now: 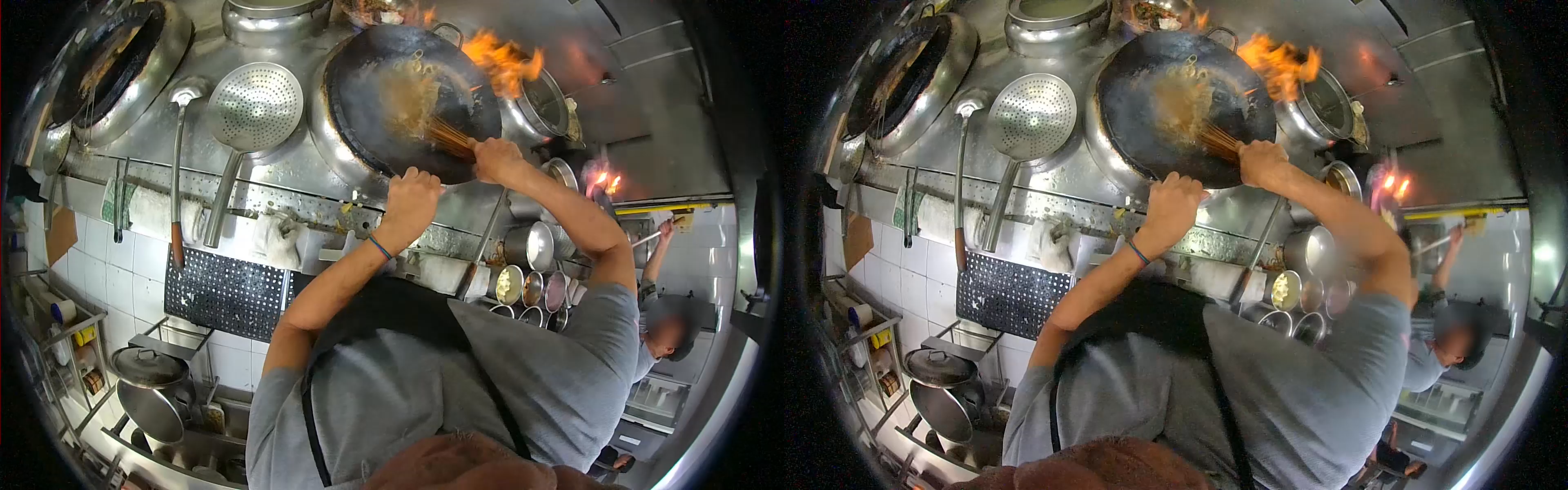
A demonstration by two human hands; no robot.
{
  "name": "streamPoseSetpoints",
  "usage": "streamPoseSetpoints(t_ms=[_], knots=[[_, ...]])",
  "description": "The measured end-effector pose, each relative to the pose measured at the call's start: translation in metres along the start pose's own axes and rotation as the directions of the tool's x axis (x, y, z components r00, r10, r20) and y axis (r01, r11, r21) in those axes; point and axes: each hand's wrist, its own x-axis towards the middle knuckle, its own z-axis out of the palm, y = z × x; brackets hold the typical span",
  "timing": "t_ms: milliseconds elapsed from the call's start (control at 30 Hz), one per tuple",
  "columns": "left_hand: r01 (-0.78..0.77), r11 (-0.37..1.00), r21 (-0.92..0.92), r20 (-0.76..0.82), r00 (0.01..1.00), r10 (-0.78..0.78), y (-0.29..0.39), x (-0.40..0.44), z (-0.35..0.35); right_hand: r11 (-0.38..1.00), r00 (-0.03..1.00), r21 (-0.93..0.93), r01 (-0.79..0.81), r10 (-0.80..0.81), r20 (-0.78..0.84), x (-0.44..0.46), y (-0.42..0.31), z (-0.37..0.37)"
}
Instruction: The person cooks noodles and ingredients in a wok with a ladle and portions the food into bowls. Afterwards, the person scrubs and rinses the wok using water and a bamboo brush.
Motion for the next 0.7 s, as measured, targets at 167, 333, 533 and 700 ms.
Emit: streamPoseSetpoints(t_ms=[167, 333, 533, 700], knots=[[-0.030, 0.999, 0.027, 0.079, 0.997, 0.028, 0.003, -0.001, -0.004, 0.975, 0.915, 0.052, -0.214, 0.219, -0.338, 0.077, 0.024, 0.057], [-0.094, 0.992, -0.079, 0.030, 0.995, 0.097, -0.011, -0.014, -0.007, 0.953, 0.978, 0.294, -0.071, 0.124, -0.165, 0.062, -0.014, 0.026], [-0.088, 0.933, -0.349, -0.021, 0.996, 0.086, -0.014, -0.032, -0.052, 0.813, 0.924, 0.547, -0.202, 0.343, -0.169, 0.107, -0.031, 0.050], [0.251, 0.889, -0.384, 0.122, 0.968, -0.220, -0.050, -0.084, -0.098, 0.745, 0.875, 0.635, -0.203, 0.429, -0.223, 0.118, -0.027, 0.055]])
